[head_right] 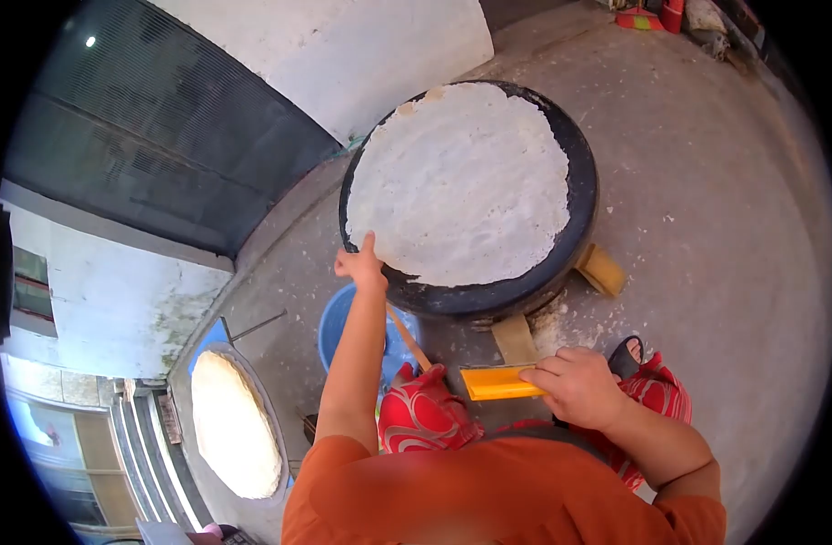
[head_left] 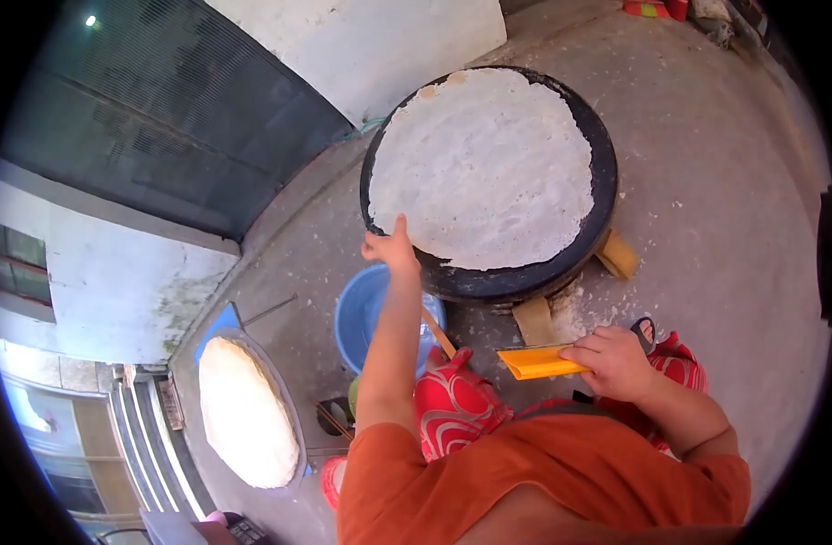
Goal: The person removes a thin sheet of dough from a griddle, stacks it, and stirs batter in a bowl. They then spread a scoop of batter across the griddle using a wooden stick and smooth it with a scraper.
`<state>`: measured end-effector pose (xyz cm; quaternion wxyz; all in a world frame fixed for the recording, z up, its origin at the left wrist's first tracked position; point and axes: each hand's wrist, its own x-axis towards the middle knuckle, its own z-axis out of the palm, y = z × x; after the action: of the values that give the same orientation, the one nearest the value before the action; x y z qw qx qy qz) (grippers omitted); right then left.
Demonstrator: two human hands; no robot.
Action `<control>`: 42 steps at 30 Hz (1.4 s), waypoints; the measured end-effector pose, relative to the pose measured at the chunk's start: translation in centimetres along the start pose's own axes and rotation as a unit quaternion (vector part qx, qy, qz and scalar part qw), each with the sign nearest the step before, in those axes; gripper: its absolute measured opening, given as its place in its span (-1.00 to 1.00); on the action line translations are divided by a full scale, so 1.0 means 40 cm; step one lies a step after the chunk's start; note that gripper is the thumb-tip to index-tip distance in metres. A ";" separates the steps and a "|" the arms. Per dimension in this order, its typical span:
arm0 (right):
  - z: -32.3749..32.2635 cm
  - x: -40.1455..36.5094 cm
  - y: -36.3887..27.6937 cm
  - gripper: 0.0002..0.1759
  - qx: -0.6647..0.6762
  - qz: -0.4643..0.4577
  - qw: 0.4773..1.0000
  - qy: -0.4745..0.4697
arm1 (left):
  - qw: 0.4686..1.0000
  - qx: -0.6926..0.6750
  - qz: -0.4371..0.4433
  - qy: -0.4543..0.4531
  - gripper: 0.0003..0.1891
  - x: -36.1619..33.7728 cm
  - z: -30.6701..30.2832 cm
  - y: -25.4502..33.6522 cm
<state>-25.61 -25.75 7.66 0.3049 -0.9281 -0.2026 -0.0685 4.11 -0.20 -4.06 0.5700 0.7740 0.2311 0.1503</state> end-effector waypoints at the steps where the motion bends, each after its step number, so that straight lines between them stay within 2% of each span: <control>1: 0.006 -0.004 0.004 -0.60 -0.003 -0.005 1.000 -0.005 | 0.995 -0.044 -0.092 0.012 -0.27 -0.007 -0.001 0.048; 2: 0.008 -0.005 0.007 -0.60 -0.008 -0.008 1.000 -0.010 | 0.987 -0.047 -0.140 0.058 -0.39 -0.044 0.001 0.120; 3: 0.006 -0.005 0.007 -0.60 -0.011 -0.007 1.000 -0.007 | 0.988 -0.050 -0.137 0.054 -0.39 -0.018 0.003 0.106; 5: 0.004 -0.007 0.003 -0.61 -0.004 -0.011 1.000 -0.018 | 0.951 -0.005 -0.236 -0.198 -0.58 0.042 -0.009 0.067; 6: 0.003 -0.009 0.002 -0.61 -0.006 -0.010 1.000 -0.016 | 0.952 -0.006 -0.233 -0.200 -0.58 0.044 -0.006 0.058; 8: 0.004 -0.011 0.001 -0.61 -0.021 -0.016 0.999 -0.030 | 0.973 0.031 -0.052 -0.224 -0.75 0.011 -0.007 0.093; 9: 0.005 -0.012 0.001 -0.61 -0.021 -0.015 0.999 -0.027 | 0.973 0.032 -0.050 -0.225 -0.75 -0.012 -0.010 0.114; 11: 0.006 -0.013 0.001 -0.61 -0.019 -0.016 0.999 -0.025 | 0.960 -0.105 0.040 -0.258 -0.81 -0.078 -0.030 0.179; 15: 0.008 -0.018 0.001 -0.60 -0.027 -0.019 0.999 -0.025 | 0.955 -0.149 0.047 -0.253 -0.85 -0.135 -0.096 0.221; 17: 0.001 -0.015 0.000 -0.60 -0.019 -0.018 0.999 -0.024 | 0.938 -0.269 -0.029 -0.217 -0.83 -0.152 -0.134 0.226; 19: -0.001 -0.016 0.003 -0.59 0.001 -0.011 1.000 -0.022 | 0.952 -0.226 -0.034 -0.202 -0.83 -0.127 -0.170 0.176; 21: -0.002 -0.020 0.005 -0.59 0.021 -0.006 1.000 -0.019 | 0.949 -0.248 -0.101 -0.164 -0.88 -0.116 -0.190 0.122; 23: -0.005 -0.025 0.008 -0.62 0.059 0.070 0.994 -0.059 | 0.953 -0.236 -0.102 -0.158 -0.91 -0.094 -0.200 0.034; 24: -0.005 -0.026 0.009 -0.62 0.058 0.069 0.994 -0.059 | 0.969 -0.160 -0.103 -0.160 -0.91 -0.083 -0.210 -0.004; 25: -0.003 -0.028 0.011 -0.63 0.116 0.109 0.987 -0.022 | 0.978 -0.083 -0.102 -0.160 -0.89 -0.069 -0.219 -0.047; 26: 0.000 -0.028 0.013 -0.64 0.172 0.149 0.974 0.015 | 0.981 -0.053 -0.107 -0.154 -0.87 -0.041 -0.218 -0.105; 27: 0.008 -0.031 0.020 -0.64 0.170 0.146 0.974 0.015 | 0.981 -0.056 -0.106 -0.153 -0.87 -0.026 -0.219 -0.127; 28: 0.018 -0.030 0.027 -0.62 0.391 0.203 0.895 0.070 | 0.986 0.002 -0.073 -0.151 -0.84 -0.019 -0.224 -0.128; 29: 0.015 -0.022 0.024 -0.61 0.588 0.247 0.761 0.119 | 0.986 0.059 -0.040 -0.148 -0.81 -0.011 -0.232 -0.127; 30: 0.000 -0.009 0.018 -0.49 0.663 0.259 0.687 0.147 | 0.987 0.055 -0.039 -0.144 -0.81 0.008 -0.240 -0.122; 31: -0.010 0.003 0.028 -0.49 0.661 0.256 0.690 0.143 | 0.985 0.107 0.072 -0.110 -0.78 0.028 -0.242 -0.086; 32: -0.016 0.010 0.048 -0.48 0.609 0.285 0.734 0.093 | 0.968 0.159 0.180 -0.073 -0.75 0.048 -0.249 -0.044; 33: -0.012 0.022 0.060 -0.46 0.552 0.312 0.772 0.043 | 0.957 0.178 0.218 -0.072 -0.77 0.053 -0.261 0.027; 35: 0.012 0.063 0.061 -0.53 0.520 0.301 0.796 0.067 | 0.928 0.187 0.308 -0.094 -0.80 0.064 -0.296 0.177; 36: 0.003 0.095 0.059 -0.55 0.357 0.249 0.899 0.050 | 0.909 0.178 0.360 -0.116 -0.82 0.071 -0.316 0.236; 37: -0.005 0.131 0.055 -0.58 0.179 0.186 0.966 0.033 | 0.913 0.126 0.356 -0.156 -0.82 0.065 -0.339 0.296; 38: -0.004 0.176 0.040 -0.59 0.122 0.134 0.979 0.097 | 0.912 0.073 0.353 -0.196 -0.83 0.054 -0.368 0.356; 39: -0.003 0.229 0.021 -0.61 0.064 0.080 0.981 0.162 | 0.888 0.084 0.396 -0.217 -0.85 0.046 -0.410 0.413; 41: -0.024 0.346 -0.003 -0.47 0.100 0.088 0.978 0.158 | 0.860 0.061 0.436 -0.258 -0.92 -0.011 -0.509 0.516; 42: -0.038 0.410 -0.021 -0.38 0.084 0.075 0.973 0.200 | 0.846 0.064 0.463 -0.257 -0.93 -0.043 -0.563 0.557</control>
<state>-11.08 -20.55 13.45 0.4203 -0.8792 -0.0718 -0.2127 -4.37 11.78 24.07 0.4224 0.8366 -0.3003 0.1777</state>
